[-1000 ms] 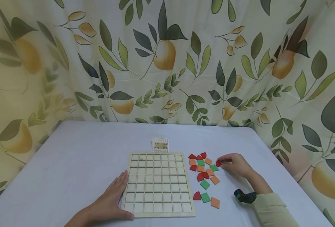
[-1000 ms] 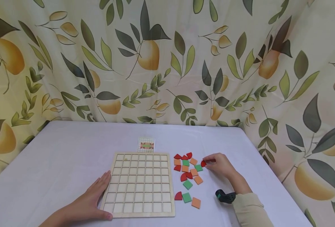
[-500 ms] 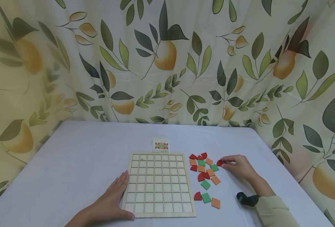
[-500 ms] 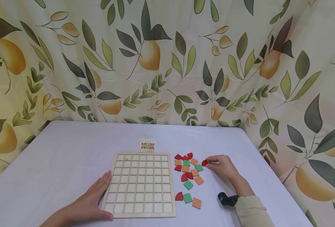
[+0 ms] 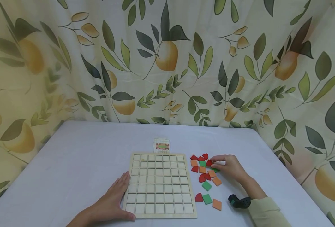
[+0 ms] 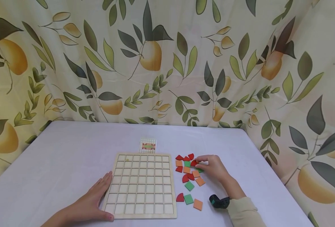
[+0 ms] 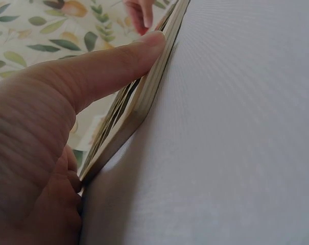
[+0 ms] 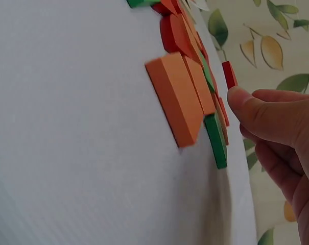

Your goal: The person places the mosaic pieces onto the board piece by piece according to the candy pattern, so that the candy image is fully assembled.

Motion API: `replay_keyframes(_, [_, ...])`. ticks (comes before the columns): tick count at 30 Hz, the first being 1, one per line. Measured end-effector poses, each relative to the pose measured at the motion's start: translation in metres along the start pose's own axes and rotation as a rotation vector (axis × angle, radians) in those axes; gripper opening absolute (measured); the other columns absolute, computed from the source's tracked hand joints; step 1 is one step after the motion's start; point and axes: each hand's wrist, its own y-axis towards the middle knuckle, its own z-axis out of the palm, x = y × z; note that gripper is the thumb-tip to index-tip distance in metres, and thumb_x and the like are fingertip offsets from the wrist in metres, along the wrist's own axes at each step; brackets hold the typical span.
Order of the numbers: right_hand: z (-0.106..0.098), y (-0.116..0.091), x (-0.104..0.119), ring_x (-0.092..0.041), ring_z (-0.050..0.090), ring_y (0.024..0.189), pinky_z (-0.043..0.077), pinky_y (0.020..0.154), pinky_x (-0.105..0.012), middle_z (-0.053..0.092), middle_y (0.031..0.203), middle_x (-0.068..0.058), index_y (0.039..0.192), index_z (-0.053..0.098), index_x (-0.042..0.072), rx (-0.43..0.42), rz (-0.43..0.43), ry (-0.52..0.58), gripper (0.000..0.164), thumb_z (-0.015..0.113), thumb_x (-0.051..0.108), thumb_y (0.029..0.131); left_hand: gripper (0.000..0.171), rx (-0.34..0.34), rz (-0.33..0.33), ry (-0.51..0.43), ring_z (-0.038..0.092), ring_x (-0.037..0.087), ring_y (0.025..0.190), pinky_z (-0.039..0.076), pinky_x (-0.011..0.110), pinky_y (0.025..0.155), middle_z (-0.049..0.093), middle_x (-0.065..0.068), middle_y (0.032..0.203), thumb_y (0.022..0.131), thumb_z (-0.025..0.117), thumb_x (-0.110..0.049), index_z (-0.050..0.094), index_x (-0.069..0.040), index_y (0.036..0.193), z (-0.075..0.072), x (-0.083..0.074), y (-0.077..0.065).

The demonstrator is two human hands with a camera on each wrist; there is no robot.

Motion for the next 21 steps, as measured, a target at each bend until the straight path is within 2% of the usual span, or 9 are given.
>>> replay_keyframes(4, [0.007, 0.0, 0.007, -0.029, 0.059, 0.099, 0.05, 0.084, -0.043, 0.068, 0.097, -0.006, 0.102, 0.071, 0.003, 0.012, -0.044, 0.005, 0.025, 0.073, 0.007, 0.077, 0.129, -0.006, 0.004, 0.003, 0.004, 0.033, 0.137, -0.013, 0.008, 0.1, 0.007, 0.022, 0.15, 0.059, 0.069, -0.069, 0.01, 0.01, 0.142, 0.0, 0.0, 0.0])
replay_keyframes(12, [0.021, 0.0, 0.025, -0.024, 0.056, 0.096, 0.054, 0.073, -0.026, 0.067, 0.098, -0.002, 0.106, 0.07, 0.008, 0.059, -0.017, 0.075, 0.028, 0.073, 0.011, 0.078, 0.129, -0.004, -0.004, 0.006, 0.005, 0.032, 0.137, -0.014, 0.007, 0.099, 0.007, 0.022, 0.15, 0.059, 0.069, -0.069, 0.011, 0.01, 0.142, 0.0, 0.0, 0.0])
replay_keyframes(18, [0.028, -0.001, 0.035, -0.023, 0.057, 0.097, 0.052, 0.081, -0.035, 0.068, 0.096, 0.002, 0.104, 0.071, 0.008, 0.066, -0.083, 0.079, 0.027, 0.074, 0.013, 0.077, 0.13, -0.001, -0.013, 0.007, 0.005, 0.032, 0.137, -0.014, 0.007, 0.099, 0.007, 0.022, 0.15, 0.058, 0.069, -0.07, 0.011, 0.009, 0.143, 0.0, 0.0, 0.0])
replay_keyframes(21, [0.03, -0.002, 0.04, -0.022, 0.057, 0.096, 0.052, 0.08, -0.034, 0.068, 0.098, 0.003, 0.105, 0.071, 0.007, 0.085, -0.134, 0.077, 0.028, 0.073, 0.012, 0.078, 0.13, -0.005, 0.0, 0.011, 0.005, 0.033, 0.137, -0.014, 0.007, 0.099, 0.007, 0.023, 0.15, 0.058, 0.069, -0.069, 0.011, 0.01, 0.142, 0.001, 0.001, 0.0])
